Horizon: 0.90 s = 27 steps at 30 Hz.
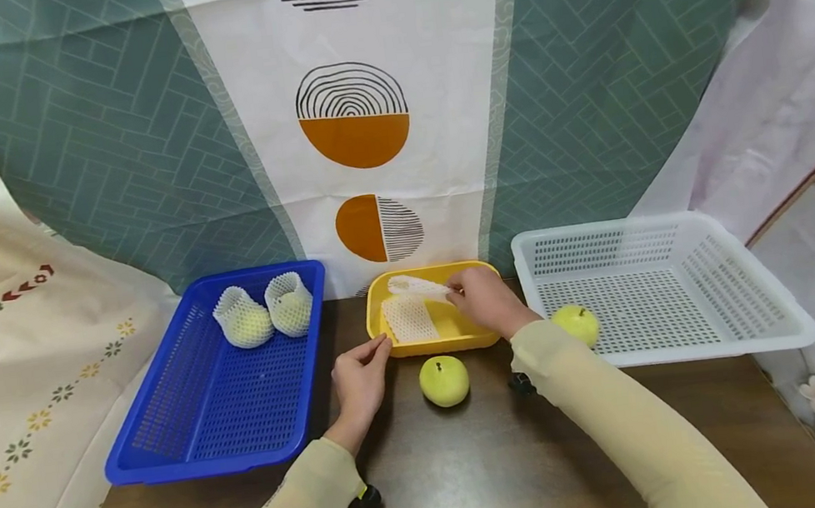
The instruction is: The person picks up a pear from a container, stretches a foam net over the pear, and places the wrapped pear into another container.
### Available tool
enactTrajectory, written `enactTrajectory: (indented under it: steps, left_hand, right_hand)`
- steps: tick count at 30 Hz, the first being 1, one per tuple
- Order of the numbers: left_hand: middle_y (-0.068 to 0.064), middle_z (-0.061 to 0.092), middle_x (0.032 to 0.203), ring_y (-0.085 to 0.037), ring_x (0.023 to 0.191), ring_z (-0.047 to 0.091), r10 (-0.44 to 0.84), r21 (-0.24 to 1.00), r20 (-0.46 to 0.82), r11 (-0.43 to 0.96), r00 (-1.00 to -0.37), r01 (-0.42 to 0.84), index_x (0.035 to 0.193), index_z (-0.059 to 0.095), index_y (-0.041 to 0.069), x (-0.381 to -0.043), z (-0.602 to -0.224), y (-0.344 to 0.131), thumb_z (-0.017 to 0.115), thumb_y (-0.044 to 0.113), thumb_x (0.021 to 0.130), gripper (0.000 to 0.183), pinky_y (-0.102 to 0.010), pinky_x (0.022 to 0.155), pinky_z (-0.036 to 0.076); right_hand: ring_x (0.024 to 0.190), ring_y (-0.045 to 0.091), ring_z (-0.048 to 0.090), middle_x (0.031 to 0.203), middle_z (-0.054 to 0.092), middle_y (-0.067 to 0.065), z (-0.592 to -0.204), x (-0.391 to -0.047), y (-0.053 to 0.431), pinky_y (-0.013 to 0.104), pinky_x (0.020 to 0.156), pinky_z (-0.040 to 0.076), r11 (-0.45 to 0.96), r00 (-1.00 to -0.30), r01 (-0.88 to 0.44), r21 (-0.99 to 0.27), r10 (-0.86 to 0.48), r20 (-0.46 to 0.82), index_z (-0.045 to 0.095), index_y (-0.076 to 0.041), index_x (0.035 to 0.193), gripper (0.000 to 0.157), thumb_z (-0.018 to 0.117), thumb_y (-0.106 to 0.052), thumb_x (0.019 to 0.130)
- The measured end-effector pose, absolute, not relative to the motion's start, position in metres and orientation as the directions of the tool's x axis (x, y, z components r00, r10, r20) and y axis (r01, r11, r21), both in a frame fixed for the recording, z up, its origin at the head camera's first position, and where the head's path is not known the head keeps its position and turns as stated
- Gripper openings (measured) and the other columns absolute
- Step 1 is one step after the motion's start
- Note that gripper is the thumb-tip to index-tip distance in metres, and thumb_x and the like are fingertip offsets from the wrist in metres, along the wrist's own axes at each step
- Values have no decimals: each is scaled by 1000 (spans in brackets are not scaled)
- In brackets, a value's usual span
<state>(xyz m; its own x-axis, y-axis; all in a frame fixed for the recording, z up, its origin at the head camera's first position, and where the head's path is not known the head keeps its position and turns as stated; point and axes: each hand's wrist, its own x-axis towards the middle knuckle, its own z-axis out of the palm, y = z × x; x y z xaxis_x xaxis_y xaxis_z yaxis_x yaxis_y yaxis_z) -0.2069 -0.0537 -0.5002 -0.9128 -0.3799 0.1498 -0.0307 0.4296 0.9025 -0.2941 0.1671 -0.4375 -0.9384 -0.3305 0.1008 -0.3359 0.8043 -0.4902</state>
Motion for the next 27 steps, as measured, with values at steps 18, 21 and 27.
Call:
enactTrajectory:
  steps: [18, 21, 27]
  left_hand:
    - [8, 71, 79, -9, 74, 62, -371, 904, 142, 426, -918, -33, 99, 75, 20, -206, -494, -53, 74, 37, 78, 27, -30, 65, 52]
    - [6, 66, 70, -11, 64, 57, -356, 908, 138, 418, -924, -25, 100, 75, 20, -205, -485, -52, 75, 34, 78, 26, -28, 57, 47]
    - [1, 69, 71, -11, 64, 62, -271, 938, 179, 338, -946, 80, 100, 73, 21, -197, -448, -44, 69, 25, 83, 17, -26, 56, 49]
  right_hand:
    - [80, 10, 65, 95, 70, -4, -396, -243, 160, 27, 67, 55, 661, -939, -344, -667, -240, 246, 70, -19, 102, 20, 66, -31, 87]
    - [79, 10, 66, 95, 71, -3, -392, -235, 155, 27, 67, 55, 622, -928, -372, -689, -234, 290, 70, -19, 103, 21, 67, -31, 86]
    - [77, 7, 66, 90, 70, -5, -387, -223, 148, 26, 68, 56, 570, -903, -425, -703, -207, 377, 68, -21, 106, 24, 68, -32, 86]
